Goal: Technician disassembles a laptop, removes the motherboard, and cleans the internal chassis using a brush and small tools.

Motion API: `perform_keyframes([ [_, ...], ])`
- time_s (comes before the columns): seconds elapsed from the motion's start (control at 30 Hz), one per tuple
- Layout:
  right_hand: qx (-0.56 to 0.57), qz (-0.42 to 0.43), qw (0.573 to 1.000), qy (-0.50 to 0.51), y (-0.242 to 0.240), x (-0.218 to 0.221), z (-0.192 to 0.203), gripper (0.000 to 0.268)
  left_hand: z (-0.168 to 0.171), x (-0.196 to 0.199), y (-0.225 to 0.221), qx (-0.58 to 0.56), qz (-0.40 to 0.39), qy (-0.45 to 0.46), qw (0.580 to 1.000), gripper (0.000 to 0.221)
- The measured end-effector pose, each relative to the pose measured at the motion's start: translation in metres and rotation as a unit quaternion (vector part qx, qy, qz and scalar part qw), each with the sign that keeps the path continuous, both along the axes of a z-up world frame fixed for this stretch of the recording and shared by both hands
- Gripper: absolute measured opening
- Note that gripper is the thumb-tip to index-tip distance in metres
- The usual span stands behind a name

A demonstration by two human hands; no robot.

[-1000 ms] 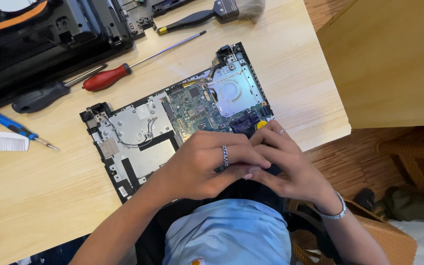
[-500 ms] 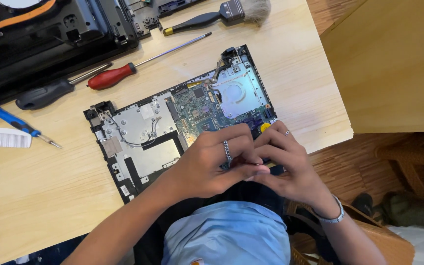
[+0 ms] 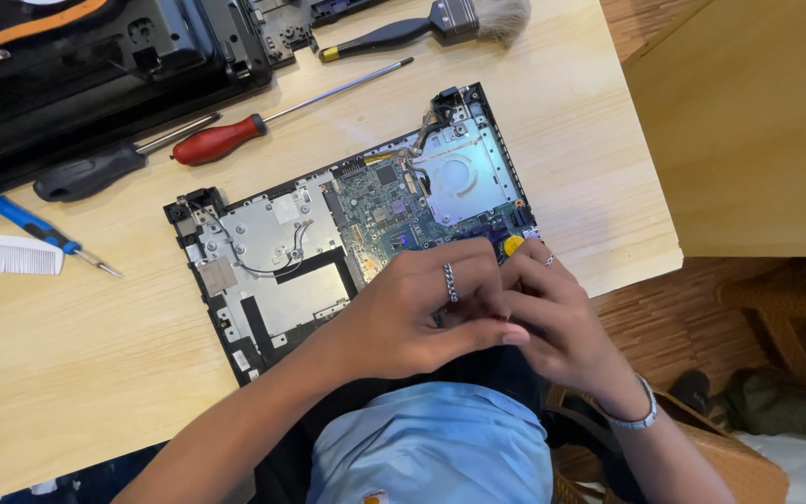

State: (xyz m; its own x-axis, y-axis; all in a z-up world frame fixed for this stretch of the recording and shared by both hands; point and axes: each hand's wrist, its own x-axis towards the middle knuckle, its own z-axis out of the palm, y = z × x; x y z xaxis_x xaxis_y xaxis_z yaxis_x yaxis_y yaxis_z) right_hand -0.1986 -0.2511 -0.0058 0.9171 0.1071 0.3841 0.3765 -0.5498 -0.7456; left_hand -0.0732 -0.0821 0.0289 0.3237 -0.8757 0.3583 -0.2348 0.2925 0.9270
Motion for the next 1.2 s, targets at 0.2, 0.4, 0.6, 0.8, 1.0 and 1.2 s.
perform_keyframes([
  [0.2, -0.001, 0.085, 0.992, 0.088, -0.016, -0.003, 0.007, 0.020, -0.001, 0.004, 0.003, 0.015, -0.043, -0.017, 0.999, 0.013],
  [0.4, 0.010, 0.006, 1.000, 0.028, -0.001, -0.002, 0.001, 0.038, 0.002, 0.001, 0.002, 0.084, -0.016, 0.001, 0.996, 0.018],
  [0.6, -0.002, 0.063, 0.991, 0.117, -0.018, -0.004, 0.010, 0.029, -0.003, 0.004, 0.003, 0.056, -0.019, -0.061, 0.996, 0.019],
  [0.8, -0.063, 0.040, 0.996, 0.058, -0.015, -0.004, 0.009, 0.013, -0.006, 0.003, 0.002, 0.016, 0.045, -0.118, 0.992, 0.020],
  [1.0, -0.108, 0.026, 0.994, 0.001, -0.003, -0.001, 0.015, 0.016, -0.006, 0.003, 0.002, -0.017, 0.068, -0.121, 0.990, 0.017],
  [1.2, -0.115, 0.010, 0.992, 0.041, 0.003, -0.002, 0.020, 0.013, 0.015, 0.011, 0.021, 0.018, 0.143, -0.018, 0.989, 0.016],
])
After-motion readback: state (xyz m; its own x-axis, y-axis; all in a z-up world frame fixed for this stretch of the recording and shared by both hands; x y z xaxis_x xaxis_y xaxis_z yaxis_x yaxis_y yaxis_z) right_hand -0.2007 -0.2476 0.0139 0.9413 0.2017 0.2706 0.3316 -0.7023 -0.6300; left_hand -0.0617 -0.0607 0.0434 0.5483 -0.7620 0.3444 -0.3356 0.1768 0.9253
